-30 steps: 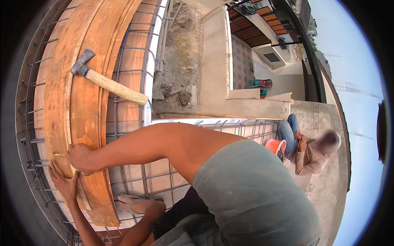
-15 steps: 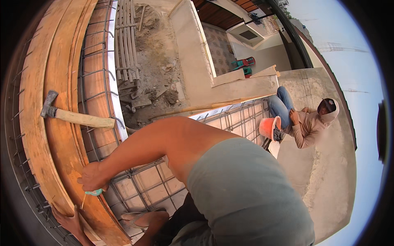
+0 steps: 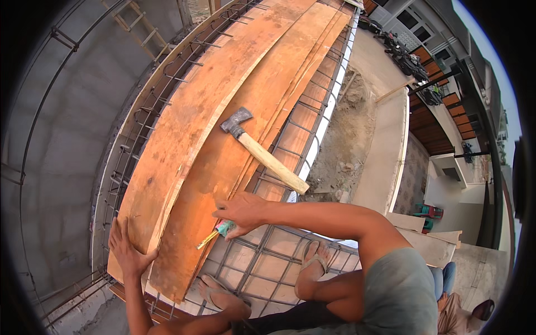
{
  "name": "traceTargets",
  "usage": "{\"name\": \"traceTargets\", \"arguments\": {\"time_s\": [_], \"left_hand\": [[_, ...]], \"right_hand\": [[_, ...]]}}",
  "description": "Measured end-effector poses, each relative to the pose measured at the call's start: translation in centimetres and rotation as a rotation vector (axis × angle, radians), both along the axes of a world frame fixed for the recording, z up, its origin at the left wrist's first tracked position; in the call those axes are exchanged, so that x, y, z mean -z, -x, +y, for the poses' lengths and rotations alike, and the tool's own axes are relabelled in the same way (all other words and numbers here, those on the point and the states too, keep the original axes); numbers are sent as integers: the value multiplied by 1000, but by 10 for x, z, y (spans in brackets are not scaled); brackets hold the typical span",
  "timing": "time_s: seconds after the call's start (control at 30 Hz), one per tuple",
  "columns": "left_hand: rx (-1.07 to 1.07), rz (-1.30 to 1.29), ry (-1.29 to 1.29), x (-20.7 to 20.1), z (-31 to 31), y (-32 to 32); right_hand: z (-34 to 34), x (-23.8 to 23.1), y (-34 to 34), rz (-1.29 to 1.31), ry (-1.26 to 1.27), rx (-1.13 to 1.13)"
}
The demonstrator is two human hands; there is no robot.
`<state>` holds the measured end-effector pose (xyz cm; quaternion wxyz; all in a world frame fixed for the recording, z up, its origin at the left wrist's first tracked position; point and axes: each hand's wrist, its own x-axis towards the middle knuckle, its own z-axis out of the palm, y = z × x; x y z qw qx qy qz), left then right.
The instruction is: The person measures, marks, and aligns wooden boards on a rebar-reinforced concrete beam frame using a tape measure and a hatchet, eventually hammering nails to secure the boards into place.
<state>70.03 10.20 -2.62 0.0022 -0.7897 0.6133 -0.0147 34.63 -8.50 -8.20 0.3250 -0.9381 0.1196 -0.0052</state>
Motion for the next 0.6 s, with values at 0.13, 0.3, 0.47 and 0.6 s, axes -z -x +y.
{"name": "traceTargets", "arguments": {"time_s": [0.13, 0.3, 0.47, 0.6], "left_hand": [[12, 67, -38, -19, 23, -3], [-2, 25, -47, -56, 53, -3], [42, 95, -65, -51, 79, 15], [72, 151, -61, -68, 95, 2]], "right_hand": [[-41, 2, 13, -48, -39, 332], [-121, -11, -8, -202, -849, 1081], [-189, 40, -36, -400, -1434, 1187], [-153, 33, -56, -395, -1434, 1127]]}}
